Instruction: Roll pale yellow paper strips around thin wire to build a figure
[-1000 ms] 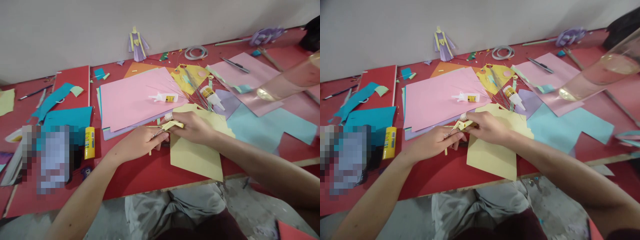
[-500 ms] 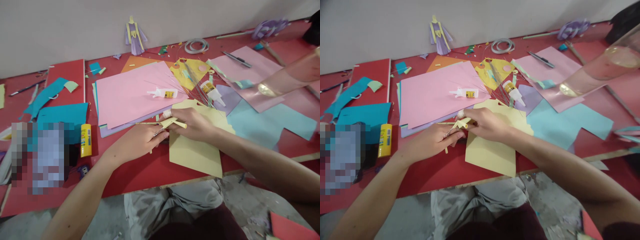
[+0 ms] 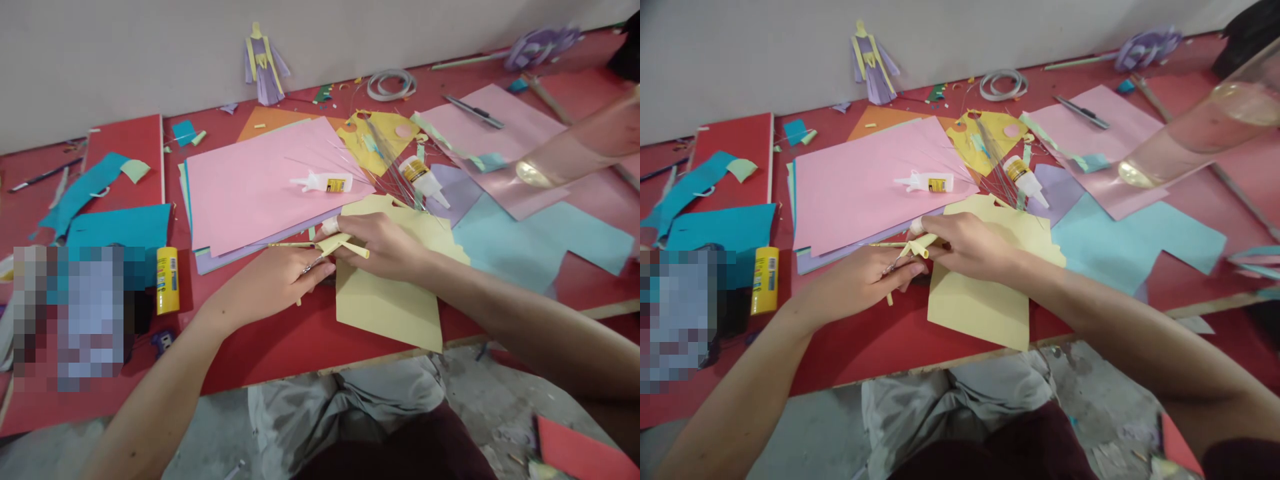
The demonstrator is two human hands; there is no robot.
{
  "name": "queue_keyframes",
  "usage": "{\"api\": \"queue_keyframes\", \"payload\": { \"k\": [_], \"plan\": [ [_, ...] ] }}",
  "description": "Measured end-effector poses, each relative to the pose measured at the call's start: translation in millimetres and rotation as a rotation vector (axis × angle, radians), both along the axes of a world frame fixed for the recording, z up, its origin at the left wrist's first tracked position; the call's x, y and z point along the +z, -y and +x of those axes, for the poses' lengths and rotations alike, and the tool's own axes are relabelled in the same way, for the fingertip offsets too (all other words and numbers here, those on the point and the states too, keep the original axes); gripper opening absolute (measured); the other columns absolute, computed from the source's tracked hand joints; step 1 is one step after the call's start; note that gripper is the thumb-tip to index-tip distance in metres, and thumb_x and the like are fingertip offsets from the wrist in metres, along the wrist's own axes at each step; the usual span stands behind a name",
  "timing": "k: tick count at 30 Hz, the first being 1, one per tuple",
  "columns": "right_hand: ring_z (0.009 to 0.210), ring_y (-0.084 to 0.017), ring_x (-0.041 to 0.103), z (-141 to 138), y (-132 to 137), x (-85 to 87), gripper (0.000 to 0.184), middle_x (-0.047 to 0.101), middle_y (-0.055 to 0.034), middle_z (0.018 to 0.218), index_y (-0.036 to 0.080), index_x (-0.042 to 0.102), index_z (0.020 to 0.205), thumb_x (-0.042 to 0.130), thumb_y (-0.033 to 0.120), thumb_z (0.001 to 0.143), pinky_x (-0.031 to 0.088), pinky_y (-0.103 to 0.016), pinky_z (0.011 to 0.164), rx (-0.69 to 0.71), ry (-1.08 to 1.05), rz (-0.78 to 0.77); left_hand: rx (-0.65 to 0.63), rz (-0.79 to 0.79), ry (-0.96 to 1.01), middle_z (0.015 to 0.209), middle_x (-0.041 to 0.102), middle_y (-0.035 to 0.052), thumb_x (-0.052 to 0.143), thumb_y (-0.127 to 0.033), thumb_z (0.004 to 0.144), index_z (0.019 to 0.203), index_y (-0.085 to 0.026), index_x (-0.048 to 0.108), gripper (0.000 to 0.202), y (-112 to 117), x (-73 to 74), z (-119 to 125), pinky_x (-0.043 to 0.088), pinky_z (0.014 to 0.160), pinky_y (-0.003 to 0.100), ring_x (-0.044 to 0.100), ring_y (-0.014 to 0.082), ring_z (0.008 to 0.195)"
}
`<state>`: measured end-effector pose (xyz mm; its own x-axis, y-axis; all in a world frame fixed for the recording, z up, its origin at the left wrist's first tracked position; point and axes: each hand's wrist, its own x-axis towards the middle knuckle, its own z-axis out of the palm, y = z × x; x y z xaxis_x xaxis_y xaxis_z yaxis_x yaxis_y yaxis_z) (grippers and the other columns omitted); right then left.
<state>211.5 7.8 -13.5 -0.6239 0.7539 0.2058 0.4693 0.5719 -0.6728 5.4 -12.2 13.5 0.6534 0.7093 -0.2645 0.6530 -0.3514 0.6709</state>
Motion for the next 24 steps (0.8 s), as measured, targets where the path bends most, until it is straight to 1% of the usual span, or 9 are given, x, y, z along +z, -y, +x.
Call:
{"api": "queue_keyframes", "payload": {
  "k": [4, 11, 16, 24],
  "plan": [
    [0.072, -0.014, 0.064, 0.3, 0.3, -0.2, 0.026, 0.072, -0.0043, 0.09, 0.016, 0.063, 0.101, 0.052, 0.008, 0.079, 0.042, -0.021, 0.064, 0.003, -0.015, 0.012, -0.002, -0.008, 0.008, 0.077, 0.063, -0.0021, 0.036, -0.045, 0.1, 0.083, -0.02, 0.056, 0.036, -0.1, -0.3, -0.1, 0.039, 0.065, 0.025, 0.059, 0.0122, 0.068],
    [0.075, -0.014, 0.065, 0.2, 0.7, 3.5, 0.027, 0.072, -0.0034, 0.092, 0.018, 0.062, 0.1, 0.05, 0.007, 0.078, 0.044, -0.022, 0.065, 0.016, 0.003, -0.015, -0.001, -0.026, -0.001, 0.073, 0.06, -0.0025, 0.036, -0.043, 0.1, 0.081, -0.019, 0.054, 0.036, 0.3, 1.2, 1.0, 0.039, 0.061, 0.025, 0.057, 0.01, 0.059],
    [0.082, -0.017, 0.067, 0.1, 1.3, 5.4, 0.028, 0.072, -0.0024, 0.092, 0.023, 0.062, 0.099, 0.051, 0.008, 0.078, 0.047, -0.025, 0.068, 0.01, 0.018, -0.046, 0.002, -0.023, -0.017, 0.075, 0.059, -0.0023, 0.037, -0.042, 0.1, 0.083, -0.019, 0.054, 0.033, 0.7, 2.4, 1.6, 0.039, 0.063, 0.025, 0.056, 0.0102, 0.06],
    [0.084, -0.017, 0.067, -1.2, 1.3, 6.7, 0.03, 0.073, -0.0015, 0.095, 0.024, 0.063, 0.1, 0.051, 0.007, 0.079, 0.049, -0.024, 0.068, 0.012, 0.011, -0.053, -0.011, 0.015, -0.017, 0.081, 0.063, 0.0004, 0.037, -0.043, 0.1, 0.086, -0.019, 0.057, 0.034, 0.5, 1.0, 0.5, 0.04, 0.063, 0.025, 0.058, 0.0132, 0.069]
  ]
}}
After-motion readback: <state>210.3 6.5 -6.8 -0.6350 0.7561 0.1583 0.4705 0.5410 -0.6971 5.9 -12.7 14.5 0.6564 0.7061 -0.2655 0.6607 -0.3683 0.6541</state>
